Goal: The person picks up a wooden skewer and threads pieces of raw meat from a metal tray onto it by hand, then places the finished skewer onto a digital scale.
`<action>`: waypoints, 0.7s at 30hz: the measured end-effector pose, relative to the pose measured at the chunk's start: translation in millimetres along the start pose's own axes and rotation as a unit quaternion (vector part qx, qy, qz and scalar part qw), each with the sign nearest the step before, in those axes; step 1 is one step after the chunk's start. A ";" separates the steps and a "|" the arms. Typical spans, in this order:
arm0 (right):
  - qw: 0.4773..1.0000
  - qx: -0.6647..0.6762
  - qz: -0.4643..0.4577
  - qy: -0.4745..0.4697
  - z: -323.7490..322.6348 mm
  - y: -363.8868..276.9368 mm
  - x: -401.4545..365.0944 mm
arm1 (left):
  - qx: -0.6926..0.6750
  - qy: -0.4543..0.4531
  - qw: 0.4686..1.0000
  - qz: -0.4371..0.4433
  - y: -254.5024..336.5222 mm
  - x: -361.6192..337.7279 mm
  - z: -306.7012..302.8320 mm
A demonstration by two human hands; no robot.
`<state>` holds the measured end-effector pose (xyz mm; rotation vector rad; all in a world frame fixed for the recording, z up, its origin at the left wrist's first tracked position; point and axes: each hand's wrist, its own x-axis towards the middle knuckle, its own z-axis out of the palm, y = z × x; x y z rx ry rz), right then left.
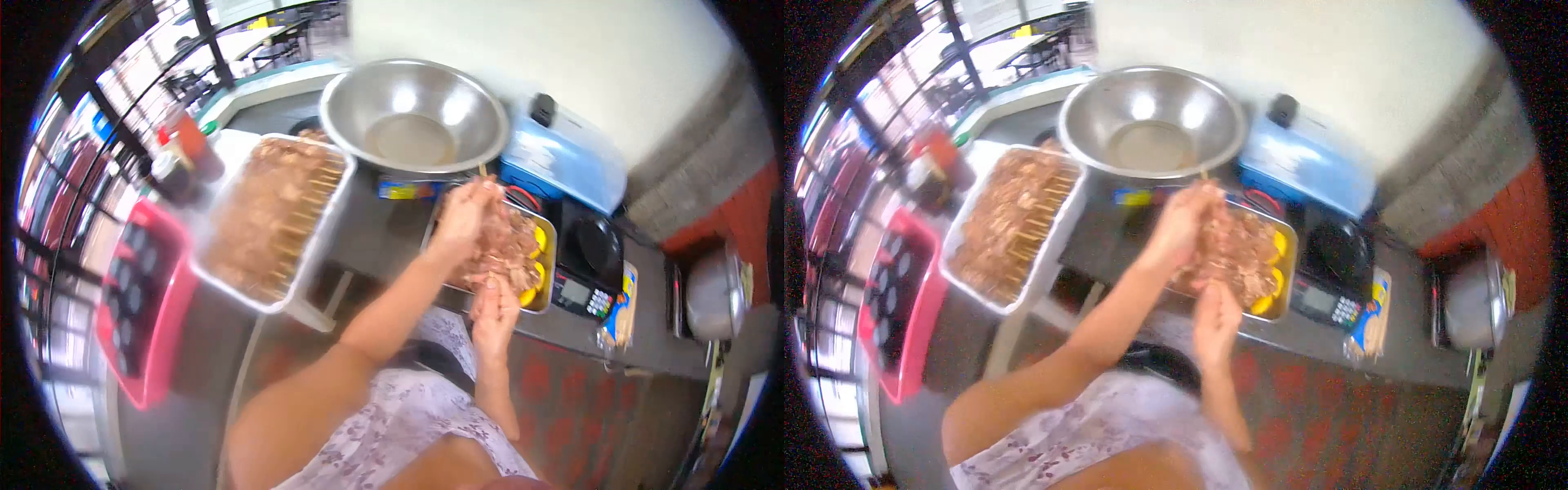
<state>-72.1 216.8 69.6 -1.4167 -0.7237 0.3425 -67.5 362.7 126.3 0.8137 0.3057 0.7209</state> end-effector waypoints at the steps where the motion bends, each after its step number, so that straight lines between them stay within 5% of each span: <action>1: 0.999 -0.028 0.016 0.013 -2.3 -0.3 -1.3 | 0.004 0.002 1.000 -0.022 -2.1 0.0 0.6; 4: 0.996 0.054 0.073 0.013 0.2 -4.9 -1.1 | 0.070 0.035 0.997 -0.002 0.9 -2.6 4.6; 7: 0.993 0.102 0.063 -0.008 6.2 -8.9 1.2 | -0.035 0.068 0.996 0.052 -21.6 16.3 -2.4; 12: 0.998 0.028 0.057 0.011 5.1 -9.7 -0.1 | -0.012 0.067 0.998 0.003 -13.9 4.4 6.2; 13: 0.998 -0.057 -0.011 0.019 -2.8 14.8 0.9 | 0.007 0.061 0.998 -0.023 -9.0 0.8 6.3; 14: 0.997 0.005 0.077 0.010 0.9 -6.1 -2.9 | 0.027 0.053 0.997 -0.049 -2.4 -2.6 8.7; 16: 1.000 0.001 0.005 0.023 3.7 -1.0 -2.0 | -0.006 0.035 0.999 0.001 -15.6 5.2 9.4; 21: 0.991 0.107 0.067 0.036 -0.9 -5.0 -1.6 | -0.029 -0.079 0.993 -0.082 2.6 -5.7 18.7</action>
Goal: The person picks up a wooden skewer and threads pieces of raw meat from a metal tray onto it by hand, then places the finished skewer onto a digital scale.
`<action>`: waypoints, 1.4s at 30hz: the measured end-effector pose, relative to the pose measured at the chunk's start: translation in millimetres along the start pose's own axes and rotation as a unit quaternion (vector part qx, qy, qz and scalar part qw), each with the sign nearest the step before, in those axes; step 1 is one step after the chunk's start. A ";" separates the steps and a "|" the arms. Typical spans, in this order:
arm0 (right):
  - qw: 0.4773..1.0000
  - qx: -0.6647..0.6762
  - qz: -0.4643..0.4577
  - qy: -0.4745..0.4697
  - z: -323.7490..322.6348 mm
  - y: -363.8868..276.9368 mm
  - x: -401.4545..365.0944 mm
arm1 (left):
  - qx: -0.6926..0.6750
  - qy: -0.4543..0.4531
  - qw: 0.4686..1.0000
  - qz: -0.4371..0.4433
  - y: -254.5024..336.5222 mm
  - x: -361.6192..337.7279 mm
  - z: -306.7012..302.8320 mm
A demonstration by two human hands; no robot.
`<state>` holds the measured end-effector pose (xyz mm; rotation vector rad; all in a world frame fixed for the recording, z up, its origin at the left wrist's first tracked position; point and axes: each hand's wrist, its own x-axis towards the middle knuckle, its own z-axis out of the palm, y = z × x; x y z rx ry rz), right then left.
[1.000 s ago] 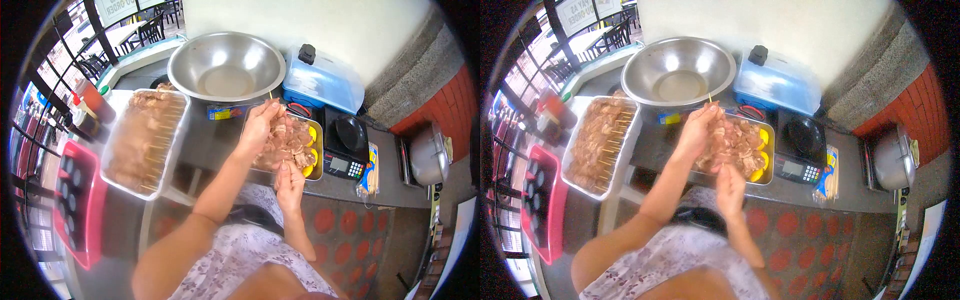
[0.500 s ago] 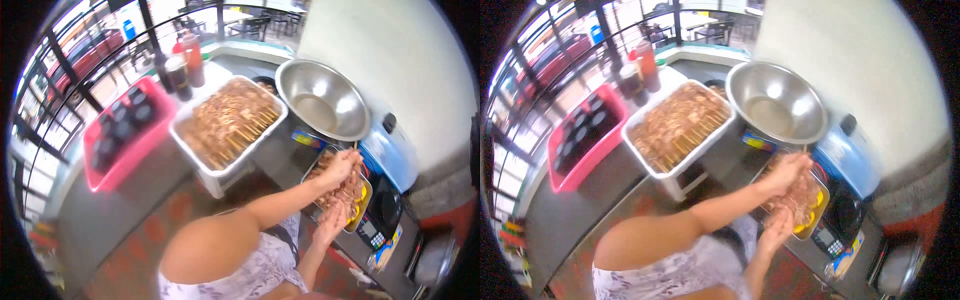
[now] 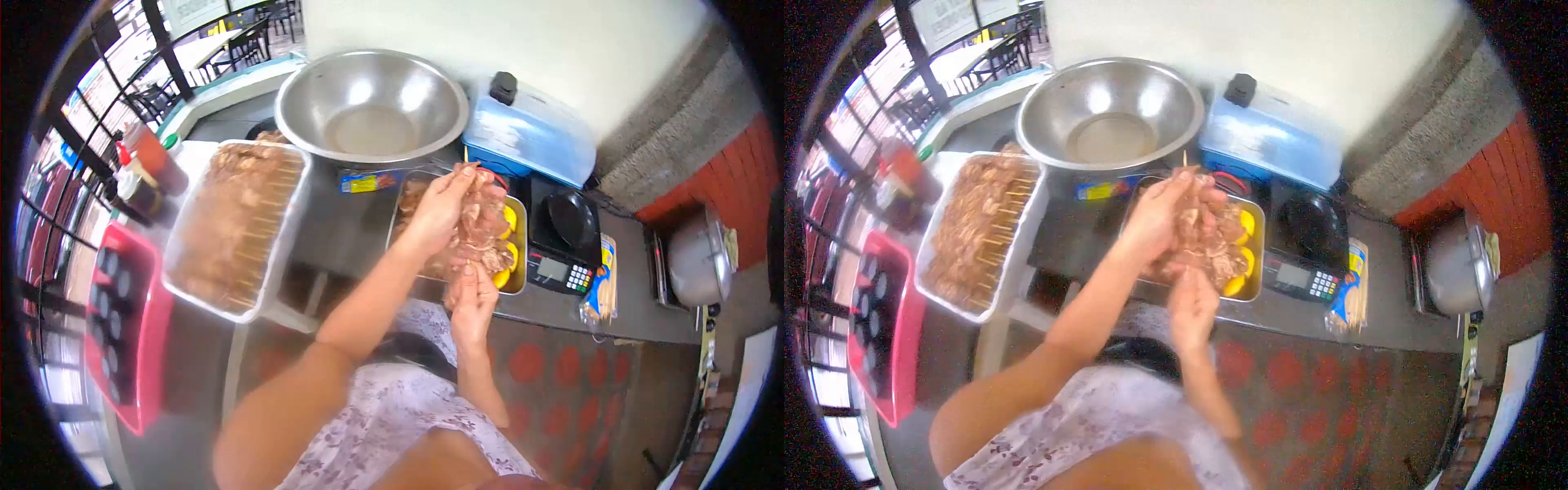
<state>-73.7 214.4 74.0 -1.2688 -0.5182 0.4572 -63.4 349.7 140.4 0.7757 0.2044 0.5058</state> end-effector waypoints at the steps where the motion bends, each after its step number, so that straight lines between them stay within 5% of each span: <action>1: 1.000 -0.003 -0.002 0.008 -0.3 -2.6 -0.5 | -0.013 -0.002 0.999 -0.029 4.5 -2.8 3.1; 25: 0.999 0.031 0.030 -0.033 2.7 -2.3 -8.9 | 0.023 0.101 0.993 0.057 -12.2 6.8 -5.8; 42: 0.994 0.082 0.076 -0.007 -0.3 -1.2 -4.5 | 0.037 0.039 0.998 0.021 -10.8 13.0 -11.6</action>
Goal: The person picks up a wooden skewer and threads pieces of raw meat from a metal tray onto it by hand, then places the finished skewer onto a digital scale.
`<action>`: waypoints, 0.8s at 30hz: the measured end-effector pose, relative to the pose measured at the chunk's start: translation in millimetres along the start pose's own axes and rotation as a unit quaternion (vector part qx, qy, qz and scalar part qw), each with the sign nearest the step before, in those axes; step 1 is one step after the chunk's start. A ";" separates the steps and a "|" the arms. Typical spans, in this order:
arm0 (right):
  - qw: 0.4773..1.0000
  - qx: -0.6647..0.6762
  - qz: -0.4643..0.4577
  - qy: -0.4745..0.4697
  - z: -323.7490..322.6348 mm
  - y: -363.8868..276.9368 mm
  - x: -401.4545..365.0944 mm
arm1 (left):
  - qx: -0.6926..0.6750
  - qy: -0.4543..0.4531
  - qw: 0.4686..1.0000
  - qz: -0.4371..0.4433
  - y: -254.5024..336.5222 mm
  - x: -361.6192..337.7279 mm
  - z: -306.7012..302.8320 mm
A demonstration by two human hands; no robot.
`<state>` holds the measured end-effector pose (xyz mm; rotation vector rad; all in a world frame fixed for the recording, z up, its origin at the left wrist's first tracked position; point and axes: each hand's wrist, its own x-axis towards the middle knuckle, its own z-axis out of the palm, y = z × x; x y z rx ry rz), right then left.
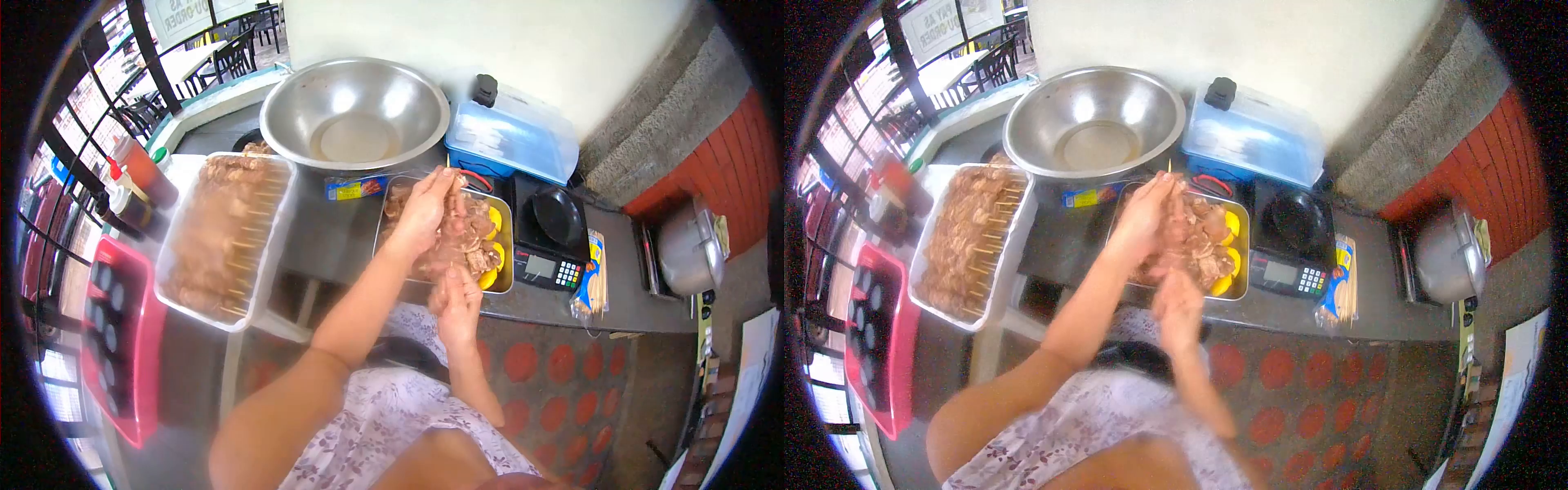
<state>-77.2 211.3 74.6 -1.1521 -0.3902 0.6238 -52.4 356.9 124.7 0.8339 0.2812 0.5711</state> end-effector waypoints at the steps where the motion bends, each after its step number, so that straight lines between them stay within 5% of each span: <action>1: 1.000 0.002 -0.002 0.004 -1.9 -3.2 3.3 | -0.032 -0.040 0.998 -0.035 2.2 1.3 1.3; 8: 0.988 0.135 0.063 -0.047 -15.5 -11.6 17.4 | -0.095 -0.064 0.988 -0.102 11.7 -0.4 2.5; 14: 0.987 0.121 0.091 -0.046 -11.8 -12.8 17.2 | 0.077 -0.085 0.993 0.026 10.1 6.3 -8.8; 17: 1.000 -0.017 0.025 0.009 -20.1 -1.0 27.1 | 0.092 -0.081 0.992 -0.002 16.4 9.9 -7.4; 19: 0.977 -0.167 -0.130 0.007 -22.2 -0.8 36.2 | 0.087 -0.082 0.991 -0.053 23.7 3.3 -0.9; 20: 0.990 -0.113 -0.077 0.017 -26.4 -3.8 32.7 | 0.093 -0.087 0.990 -0.059 23.2 2.2 -2.1; 24: 0.990 -0.101 -0.097 0.019 -29.7 -7.4 39.3 | 0.109 -0.128 0.983 -0.067 8.3 -0.3 -9.5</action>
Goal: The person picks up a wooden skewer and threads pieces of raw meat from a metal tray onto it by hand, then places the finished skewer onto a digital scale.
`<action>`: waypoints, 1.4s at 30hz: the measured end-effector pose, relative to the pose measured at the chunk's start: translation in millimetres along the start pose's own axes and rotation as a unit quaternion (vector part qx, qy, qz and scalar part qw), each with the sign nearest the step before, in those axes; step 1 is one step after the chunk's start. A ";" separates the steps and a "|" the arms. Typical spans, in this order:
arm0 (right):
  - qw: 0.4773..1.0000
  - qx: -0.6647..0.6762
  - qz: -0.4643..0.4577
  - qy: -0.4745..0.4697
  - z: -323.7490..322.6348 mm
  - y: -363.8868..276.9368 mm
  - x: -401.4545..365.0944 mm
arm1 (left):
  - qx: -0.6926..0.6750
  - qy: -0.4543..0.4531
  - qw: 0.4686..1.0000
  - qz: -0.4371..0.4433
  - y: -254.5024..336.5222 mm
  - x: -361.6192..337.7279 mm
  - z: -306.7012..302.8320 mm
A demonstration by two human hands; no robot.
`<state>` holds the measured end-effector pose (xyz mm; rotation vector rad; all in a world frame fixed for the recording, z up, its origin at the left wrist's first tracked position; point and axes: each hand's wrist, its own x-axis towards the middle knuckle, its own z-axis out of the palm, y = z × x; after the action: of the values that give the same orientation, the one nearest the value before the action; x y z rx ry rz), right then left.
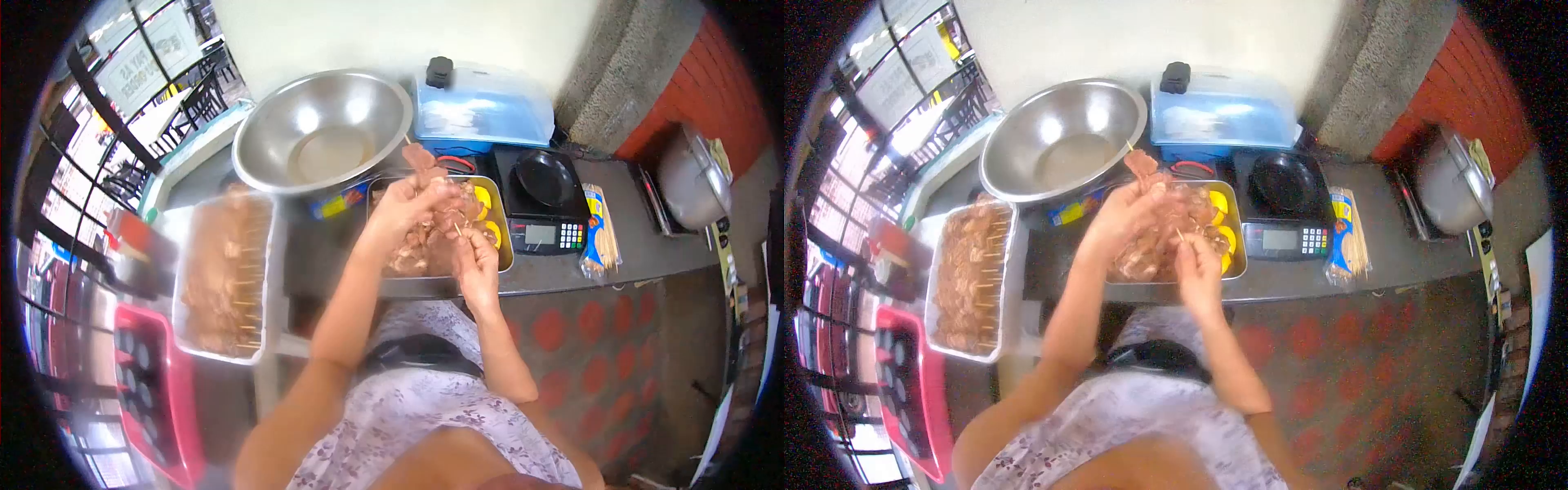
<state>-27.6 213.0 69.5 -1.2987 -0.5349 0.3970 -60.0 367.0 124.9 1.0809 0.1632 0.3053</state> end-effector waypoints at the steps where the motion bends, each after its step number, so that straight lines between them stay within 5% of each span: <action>1: 1.000 0.004 -0.001 0.007 -0.3 -0.2 0.5 | 0.016 -0.034 0.999 -0.001 -4.9 -0.9 -0.9; 4: 1.000 -0.015 -0.007 0.002 -3.7 3.5 3.5 | 0.009 -0.011 1.000 0.005 -7.2 -0.3 0.8; 6: 0.980 -0.147 -0.134 0.008 -5.0 11.7 9.8 | -0.014 -0.020 1.000 0.004 -8.7 2.7 2.4; 9: 0.996 -0.079 0.001 -0.035 -10.0 -6.3 6.0 | -0.003 -0.028 0.998 0.060 -13.6 10.4 4.5; 13: 0.997 -0.034 -0.010 -0.076 -11.9 -15.0 8.8 | -0.001 -0.024 1.000 0.008 -5.4 10.4 15.0; 17: 0.998 -0.041 -0.040 0.006 -10.4 -15.7 11.7 | -0.028 -0.013 0.999 0.044 -26.6 15.5 11.1; 19: 0.958 -0.185 -0.190 0.106 -6.1 -16.8 13.9 | -0.046 -0.025 0.998 0.042 -26.4 5.9 18.7; 22: 0.908 -0.303 -0.255 0.138 -5.9 -16.2 20.0 | -0.126 -0.028 0.992 -0.006 -38.4 9.4 13.1; 26: 0.902 -0.329 -0.244 0.140 -7.5 -6.2 23.8 | -0.088 -0.012 0.996 -0.004 -22.4 30.7 12.7; 28: 0.927 -0.286 -0.208 0.126 -7.3 2.1 29.4 | 0.194 -0.039 0.979 0.057 -10.8 38.9 10.6; 34: 0.998 -0.059 0.009 -0.023 -15.1 -1.4 38.7 | 0.093 -0.104 0.990 0.033 -19.6 56.2 0.8; 38: 0.997 -0.068 -0.023 0.016 -10.7 0.3 41.4 | 0.027 -0.058 0.998 -0.013 -19.7 50.3 4.3; 40: 0.997 -0.059 -0.035 0.041 -6.2 -5.5 41.1 | 0.132 -0.153 0.979 -0.035 -17.4 46.6 0.1; 42: 0.996 -0.063 -0.054 0.042 -4.7 -2.6 41.7 | 0.128 -0.145 0.981 -0.017 -19.8 41.9 1.4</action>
<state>9.0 232.0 77.5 -1.3954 -0.5629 0.2207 -16.7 370.7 108.8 1.3636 -0.0409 0.0943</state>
